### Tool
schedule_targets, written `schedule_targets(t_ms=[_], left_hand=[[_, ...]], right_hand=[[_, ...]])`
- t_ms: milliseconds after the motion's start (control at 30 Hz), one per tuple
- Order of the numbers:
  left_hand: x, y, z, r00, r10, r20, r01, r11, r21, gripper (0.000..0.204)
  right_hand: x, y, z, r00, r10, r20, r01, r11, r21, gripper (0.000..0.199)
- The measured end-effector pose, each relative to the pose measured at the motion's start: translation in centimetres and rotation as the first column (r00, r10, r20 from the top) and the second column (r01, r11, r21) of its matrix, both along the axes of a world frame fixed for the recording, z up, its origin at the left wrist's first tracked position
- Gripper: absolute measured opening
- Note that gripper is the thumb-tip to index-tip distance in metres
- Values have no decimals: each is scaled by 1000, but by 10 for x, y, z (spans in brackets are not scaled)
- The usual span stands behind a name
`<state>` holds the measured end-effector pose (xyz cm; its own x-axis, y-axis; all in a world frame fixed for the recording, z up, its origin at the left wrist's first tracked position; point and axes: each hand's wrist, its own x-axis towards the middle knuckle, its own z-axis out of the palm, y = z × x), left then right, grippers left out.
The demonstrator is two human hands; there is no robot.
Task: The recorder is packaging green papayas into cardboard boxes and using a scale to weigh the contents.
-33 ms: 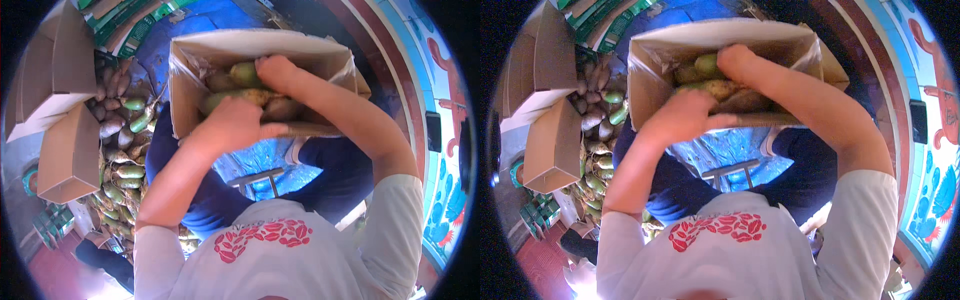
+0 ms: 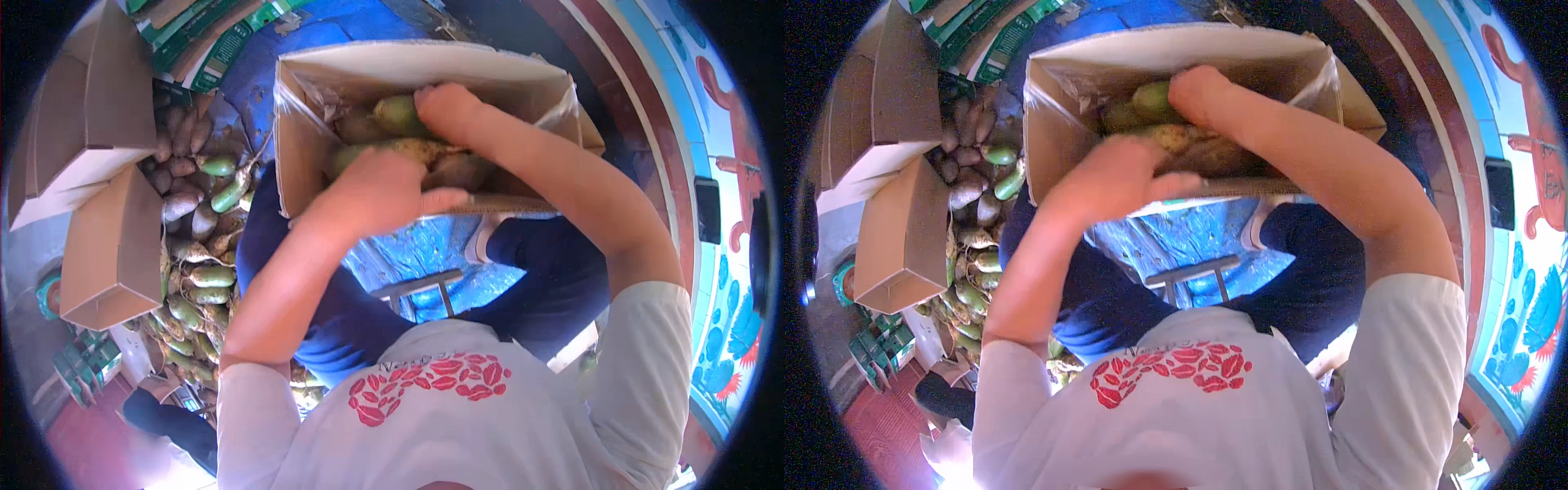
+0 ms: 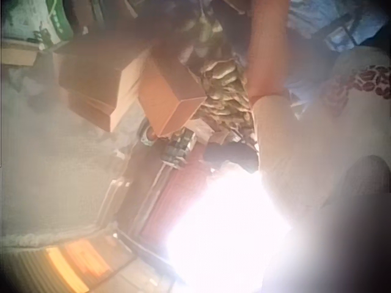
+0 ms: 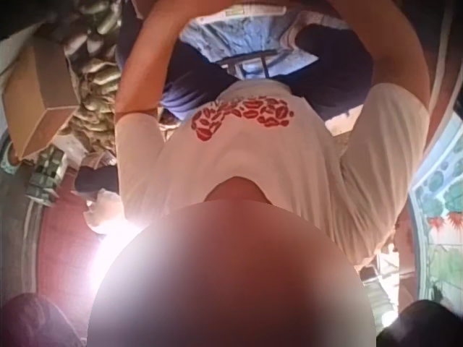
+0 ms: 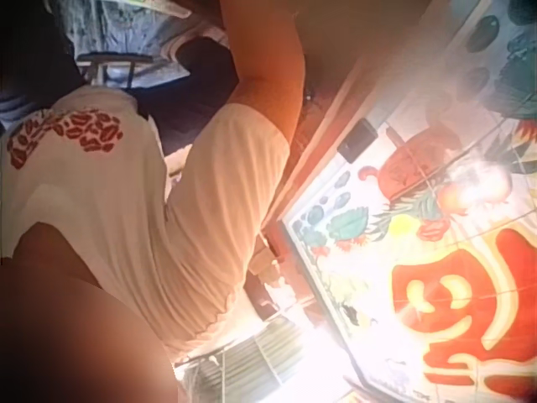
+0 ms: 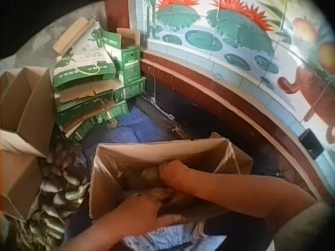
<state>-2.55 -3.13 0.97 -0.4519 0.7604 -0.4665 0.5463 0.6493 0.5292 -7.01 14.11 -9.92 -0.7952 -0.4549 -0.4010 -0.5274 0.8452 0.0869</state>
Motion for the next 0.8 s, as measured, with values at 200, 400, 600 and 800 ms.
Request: schedule_targets(t_ms=[200, 400, 600, 800], left_hand=[[2, -16, -1, 951, 208, -230, -115, 926, 360, 38], [10, -74, 35, 761, 635, -134, -277, 504, 818, 17], [48, -183, 51, 353, 927, 126, -624, 133, 770, 22], [84, -308, 0, 159, 962, -220, -595, 272, 757, 31]], right_hand=[[28, 6, 71, 961, -147, -233, 68, 946, -316, 16], [116, 58, 169, 779, -418, -467, 76, 803, -590, 19], [204, 151, 175, 518, -772, -369, 386, 595, -704, 31], [277, 191, 147, 279, -895, -347, 502, 444, -742, 31]])
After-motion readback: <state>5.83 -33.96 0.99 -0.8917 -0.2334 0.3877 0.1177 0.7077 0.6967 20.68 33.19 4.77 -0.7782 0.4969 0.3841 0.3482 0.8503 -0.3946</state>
